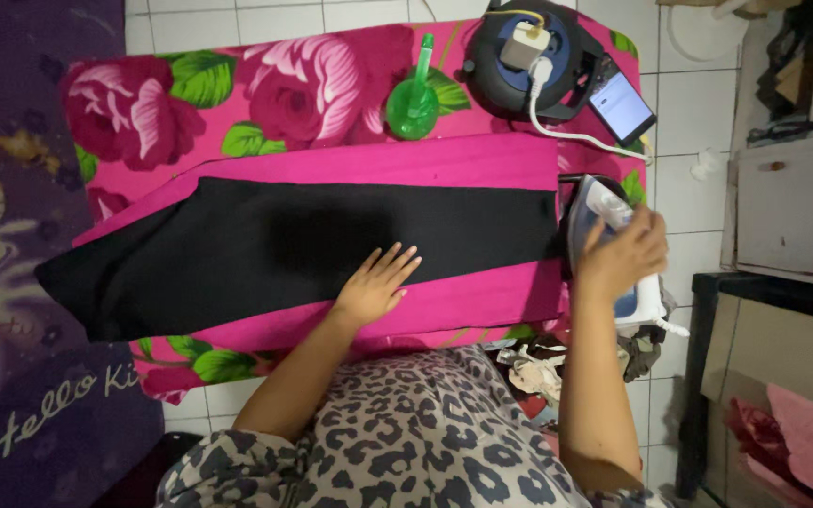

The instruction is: The person spreads a pair of black pants on an ironing board, sprays them with water from a green bottle, irons both legs with a steam iron, and then folds the pants into a rectangular shape.

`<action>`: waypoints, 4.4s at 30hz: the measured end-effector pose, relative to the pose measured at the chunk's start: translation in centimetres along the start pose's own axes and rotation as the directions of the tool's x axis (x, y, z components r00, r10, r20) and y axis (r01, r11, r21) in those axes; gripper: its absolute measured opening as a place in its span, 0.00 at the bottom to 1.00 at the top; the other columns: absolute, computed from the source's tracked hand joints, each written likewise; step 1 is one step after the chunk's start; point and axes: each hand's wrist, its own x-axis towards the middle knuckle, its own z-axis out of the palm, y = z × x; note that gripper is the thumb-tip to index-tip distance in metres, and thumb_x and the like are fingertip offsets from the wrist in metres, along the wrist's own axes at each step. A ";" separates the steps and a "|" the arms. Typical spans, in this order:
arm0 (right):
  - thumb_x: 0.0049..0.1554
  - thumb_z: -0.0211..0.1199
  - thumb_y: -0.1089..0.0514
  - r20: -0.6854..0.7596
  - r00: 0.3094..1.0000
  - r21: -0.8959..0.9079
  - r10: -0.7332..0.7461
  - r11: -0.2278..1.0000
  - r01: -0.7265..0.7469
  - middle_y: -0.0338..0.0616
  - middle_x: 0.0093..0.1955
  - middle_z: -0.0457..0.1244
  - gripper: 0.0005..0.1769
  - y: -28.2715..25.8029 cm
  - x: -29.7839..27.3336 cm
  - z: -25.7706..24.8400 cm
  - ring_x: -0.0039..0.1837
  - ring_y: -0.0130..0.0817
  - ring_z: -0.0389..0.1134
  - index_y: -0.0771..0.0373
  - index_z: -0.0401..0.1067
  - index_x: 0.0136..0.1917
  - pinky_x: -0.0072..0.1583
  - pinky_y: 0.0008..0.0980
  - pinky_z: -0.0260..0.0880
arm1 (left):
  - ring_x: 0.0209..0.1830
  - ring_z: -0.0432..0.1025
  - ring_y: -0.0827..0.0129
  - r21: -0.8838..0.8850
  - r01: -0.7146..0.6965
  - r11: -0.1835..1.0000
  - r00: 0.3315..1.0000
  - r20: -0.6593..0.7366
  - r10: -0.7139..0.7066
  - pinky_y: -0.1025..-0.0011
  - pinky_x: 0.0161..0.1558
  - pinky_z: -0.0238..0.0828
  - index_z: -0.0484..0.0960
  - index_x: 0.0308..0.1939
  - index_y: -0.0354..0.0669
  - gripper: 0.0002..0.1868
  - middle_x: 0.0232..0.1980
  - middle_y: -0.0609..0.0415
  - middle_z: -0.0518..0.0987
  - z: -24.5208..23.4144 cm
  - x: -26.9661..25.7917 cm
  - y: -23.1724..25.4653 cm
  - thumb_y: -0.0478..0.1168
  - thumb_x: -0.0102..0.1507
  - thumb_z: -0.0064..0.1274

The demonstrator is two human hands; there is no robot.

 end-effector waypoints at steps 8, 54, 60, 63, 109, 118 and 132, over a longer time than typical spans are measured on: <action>0.52 0.77 0.39 0.517 0.795 -0.092 0.317 0.944 -0.316 0.58 0.48 0.70 0.30 6.4 0.8 -0.8 0.53 0.63 0.70 0.60 0.69 0.55 0.51 0.58 0.67 | 0.82 0.47 0.52 -0.074 0.014 0.997 0.999 0.035 -0.011 0.51 0.76 0.44 0.55 0.78 0.46 0.40 0.82 0.50 0.53 0.2 0.5 -0.5 0.51 0.65 0.51; 0.48 0.73 0.34 0.467 0.695 0.461 -0.547 0.821 0.337 0.52 0.45 0.71 0.31 -6.4 5.2 -4.4 0.46 0.55 0.72 0.53 0.75 0.58 0.46 0.51 0.71 | 0.83 0.41 0.50 -0.080 0.429 0.900 0.900 -0.052 -0.433 0.42 0.76 0.38 0.50 0.80 0.50 0.45 0.84 0.51 0.46 1.2 -3.1 -3.5 0.60 0.65 0.50; 0.49 0.72 0.34 0.534 0.639 0.484 -0.554 0.820 0.306 0.52 0.43 0.71 0.28 -9.3 6.1 -4.0 0.46 0.56 0.72 0.51 0.75 0.55 0.46 0.52 0.70 | 0.83 0.40 0.50 -0.089 0.447 0.890 0.893 -0.008 -0.450 0.42 0.76 0.37 0.50 0.80 0.51 0.46 0.84 0.52 0.46 0.7 -2.9 -3.7 0.61 0.64 0.50; 0.50 0.71 0.34 0.603 0.623 0.444 -0.497 0.859 0.256 0.52 0.43 0.71 0.26 -9.5 6.3 -4.2 0.46 0.55 0.72 0.51 0.75 0.54 0.45 0.53 0.70 | 0.83 0.40 0.50 -0.090 0.435 0.896 0.898 -0.033 -0.439 0.42 0.76 0.37 0.50 0.80 0.50 0.46 0.84 0.51 0.46 1.0 -3.1 -3.6 0.60 0.64 0.50; 0.47 0.71 0.34 0.379 0.418 0.638 -0.826 0.560 0.528 0.52 0.39 0.70 0.29 -25.4 0.7 -7.2 0.41 0.56 0.72 0.51 0.77 0.55 0.42 0.52 0.70 | 0.84 0.41 0.54 -0.142 0.689 0.711 0.691 -0.165 -0.704 0.50 0.78 0.38 0.49 0.81 0.44 0.44 0.84 0.50 0.47 0.3 -18.6 -7.9 0.58 0.67 0.47; 0.49 0.72 0.38 0.365 0.343 0.684 -0.865 0.499 0.532 0.52 0.36 0.69 0.26 -32.2 -3.6 -10.2 0.40 0.54 0.72 0.53 0.75 0.55 0.42 0.52 0.70 | 0.84 0.45 0.60 0.095 0.606 0.790 0.793 -0.159 -0.589 0.56 0.79 0.41 0.53 0.81 0.48 0.40 0.85 0.57 0.50 0.3 -24.8 -10.8 0.52 0.68 0.47; 0.49 0.71 0.38 0.408 0.258 0.713 -0.876 0.482 0.509 0.50 0.37 0.69 0.23 -34.4 -5.7 -11.3 0.41 0.54 0.71 0.52 0.75 0.51 0.42 0.52 0.70 | 0.83 0.44 0.60 -0.050 0.587 0.808 0.806 -0.050 -0.589 0.57 0.78 0.43 0.52 0.81 0.50 0.37 0.84 0.58 0.49 -0.8 -26.5 -12.7 0.49 0.69 0.44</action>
